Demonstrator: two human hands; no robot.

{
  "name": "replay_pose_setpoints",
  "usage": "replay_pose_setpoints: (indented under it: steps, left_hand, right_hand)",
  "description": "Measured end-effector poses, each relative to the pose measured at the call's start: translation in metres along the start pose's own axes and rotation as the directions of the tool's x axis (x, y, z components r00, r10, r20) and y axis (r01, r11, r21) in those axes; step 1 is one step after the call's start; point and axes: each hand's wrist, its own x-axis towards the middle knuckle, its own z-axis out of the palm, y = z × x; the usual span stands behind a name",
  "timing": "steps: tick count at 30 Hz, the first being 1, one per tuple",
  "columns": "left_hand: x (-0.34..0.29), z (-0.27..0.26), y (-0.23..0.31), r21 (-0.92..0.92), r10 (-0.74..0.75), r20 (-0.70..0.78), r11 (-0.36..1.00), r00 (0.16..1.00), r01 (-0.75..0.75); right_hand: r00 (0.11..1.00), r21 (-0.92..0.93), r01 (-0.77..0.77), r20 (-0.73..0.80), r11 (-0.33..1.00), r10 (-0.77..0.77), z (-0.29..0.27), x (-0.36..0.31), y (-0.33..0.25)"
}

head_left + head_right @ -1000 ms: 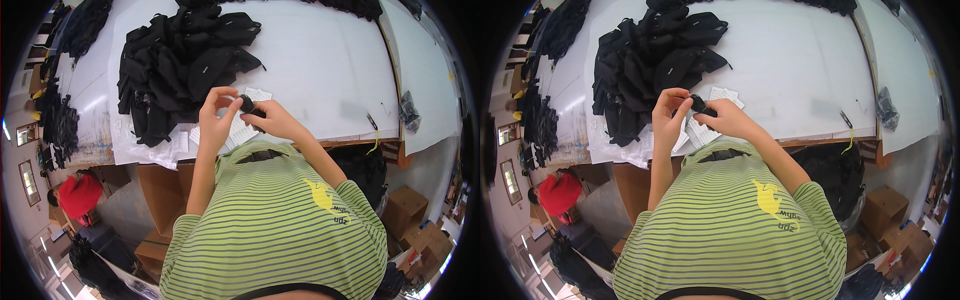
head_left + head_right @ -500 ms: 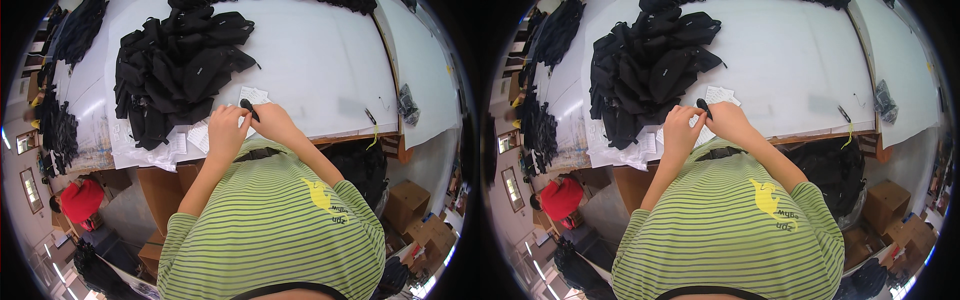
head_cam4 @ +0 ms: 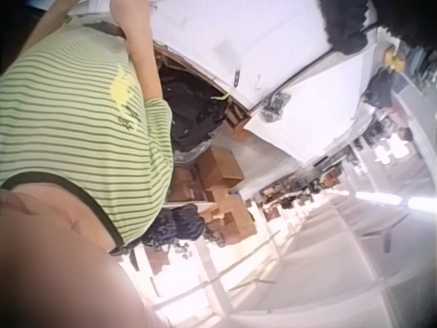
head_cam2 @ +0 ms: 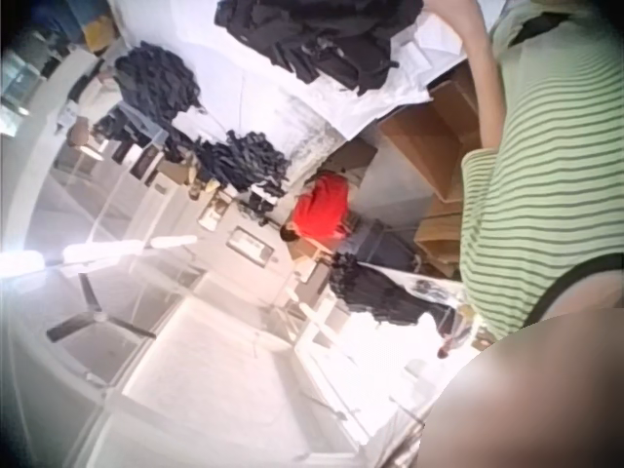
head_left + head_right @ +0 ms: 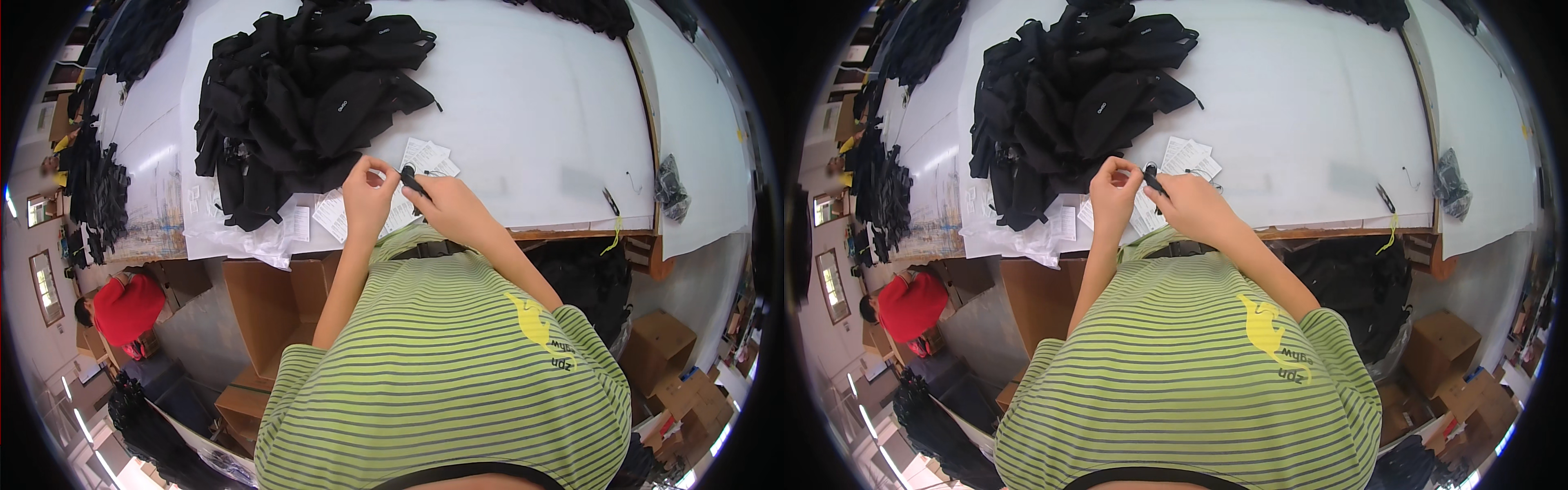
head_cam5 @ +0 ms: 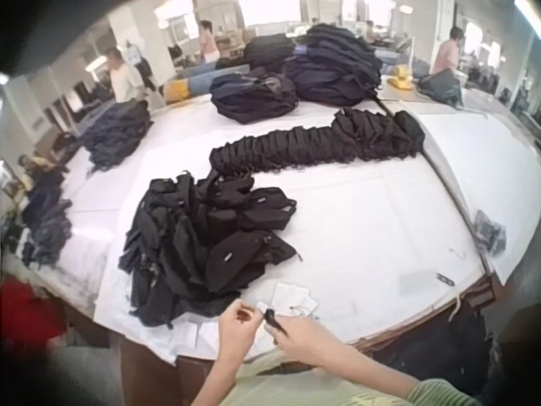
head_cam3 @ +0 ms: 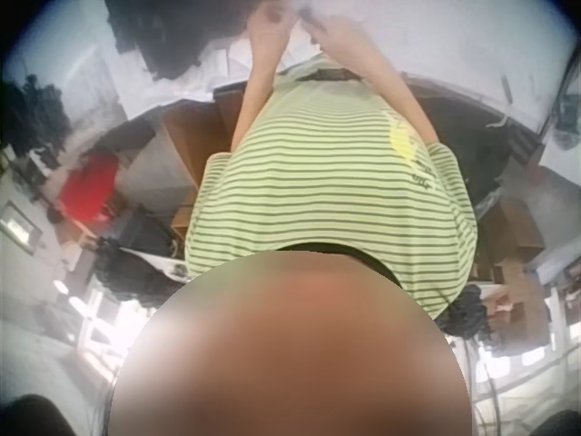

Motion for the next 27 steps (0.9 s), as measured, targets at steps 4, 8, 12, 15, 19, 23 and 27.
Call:
replay_pose_setpoints:
  steps: [4, 8, 12, 15, 19, 23, 27]
  left_hand:
    - [-0.003, -0.004, 0.005, 0.024, -0.052, 0.300, 0.999, 0.952, 0.047]
    - [0.007, -0.003, -0.011, -0.266, -0.073, 0.177, 0.957, 0.982, 0.119]
    - [0.001, 0.004, -0.008, -0.627, -0.204, 0.259, 0.708, 0.944, 0.325]
    - [-0.002, 0.004, -0.010, -0.683, -0.169, 0.291, 0.653, 0.942, 0.328]
    - [-0.007, -0.004, -0.014, -0.621, -0.136, 0.260, 0.735, 0.956, 0.273]
    - [-0.012, -0.008, -0.003, -0.052, 0.192, 0.160, 0.981, 0.968, -0.186]
    - [-0.012, -0.006, -0.013, -0.182, 0.143, 0.154, 0.977, 0.978, -0.115]
  right_hand:
    - [0.988, 0.407, -0.109, -0.054, 0.907, 0.143, 0.003, 0.006, 0.018]
    - [0.981, 0.697, -0.195, 0.127, 0.690, 0.149, 0.009, 0.002, 0.026]
    - [0.960, 0.506, -0.167, 0.278, 0.846, 0.023, -0.001, 0.000, 0.013]
    - [0.955, 0.057, -0.126, 0.277, 0.990, 0.105, -0.007, 0.000, 0.000]
    - [0.974, 0.287, -0.117, 0.219, 0.951, 0.053, 0.001, -0.001, 0.009]
    - [0.989, 0.780, -0.143, 0.090, 0.610, 0.116, 0.011, 0.000, 0.022]
    - [0.979, 0.894, -0.159, 0.089, 0.418, 0.181, 0.030, 0.006, 0.030]
